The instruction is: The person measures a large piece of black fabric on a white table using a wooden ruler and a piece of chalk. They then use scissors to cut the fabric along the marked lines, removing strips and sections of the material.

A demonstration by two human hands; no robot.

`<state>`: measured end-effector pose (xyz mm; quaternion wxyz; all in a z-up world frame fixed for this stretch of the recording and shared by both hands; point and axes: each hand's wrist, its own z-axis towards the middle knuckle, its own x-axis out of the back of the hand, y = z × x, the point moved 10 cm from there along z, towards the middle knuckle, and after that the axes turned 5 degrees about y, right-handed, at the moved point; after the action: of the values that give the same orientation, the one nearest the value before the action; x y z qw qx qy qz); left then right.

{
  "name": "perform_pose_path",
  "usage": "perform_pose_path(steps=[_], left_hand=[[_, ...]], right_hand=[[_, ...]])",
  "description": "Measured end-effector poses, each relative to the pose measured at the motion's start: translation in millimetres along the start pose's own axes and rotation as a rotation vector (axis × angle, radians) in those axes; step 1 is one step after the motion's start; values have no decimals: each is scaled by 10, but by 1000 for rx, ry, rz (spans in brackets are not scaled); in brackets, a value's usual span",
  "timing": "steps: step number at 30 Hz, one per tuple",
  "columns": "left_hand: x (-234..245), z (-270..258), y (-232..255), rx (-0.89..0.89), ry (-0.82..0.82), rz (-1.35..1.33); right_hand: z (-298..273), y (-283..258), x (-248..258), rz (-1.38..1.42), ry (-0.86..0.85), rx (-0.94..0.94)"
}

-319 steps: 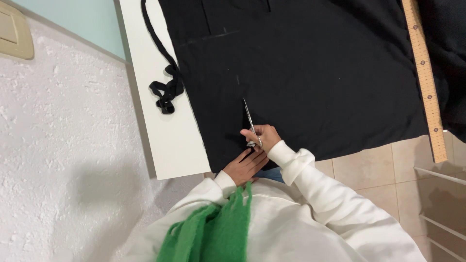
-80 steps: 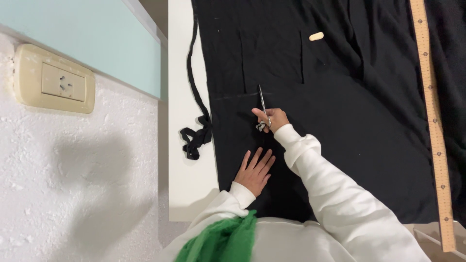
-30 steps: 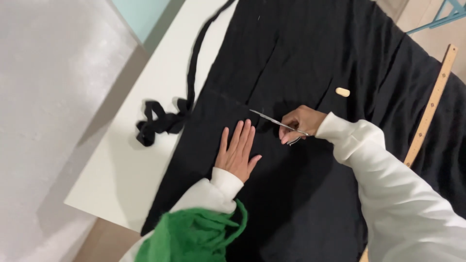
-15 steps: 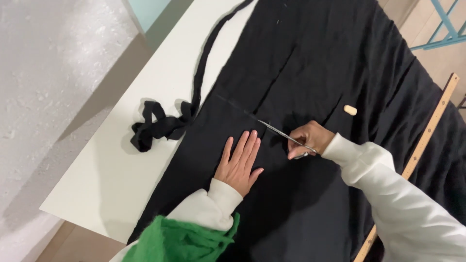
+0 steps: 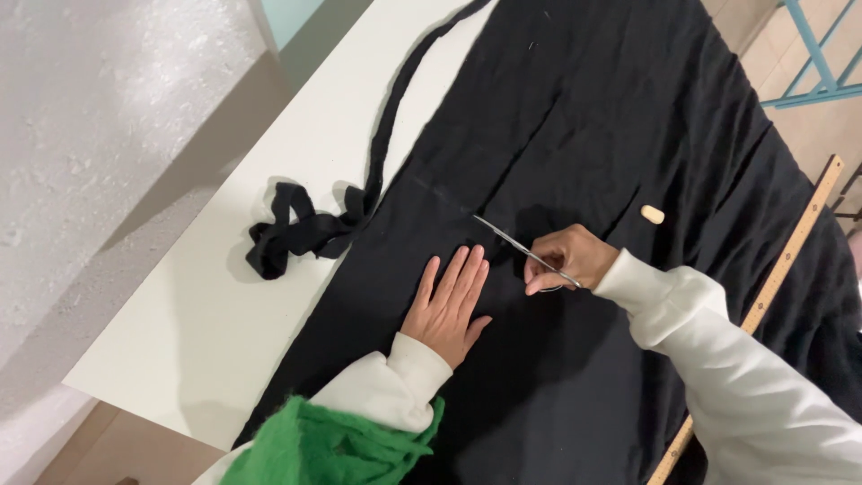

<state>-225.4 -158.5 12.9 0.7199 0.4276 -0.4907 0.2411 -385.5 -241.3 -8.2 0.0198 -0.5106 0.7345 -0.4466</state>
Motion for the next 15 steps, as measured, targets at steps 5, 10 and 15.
perform_pose_path(steps=[5,10,15], left_hand=[[-17,-6,1,7,0,-1],[-29,3,2,2,1,16],[-22,9,-12,1,2,14]], right_hand=[[-56,221,-3,-56,15,-175],[-18,66,-44,154,-44,-62],[53,88,-30,46,-8,-64]])
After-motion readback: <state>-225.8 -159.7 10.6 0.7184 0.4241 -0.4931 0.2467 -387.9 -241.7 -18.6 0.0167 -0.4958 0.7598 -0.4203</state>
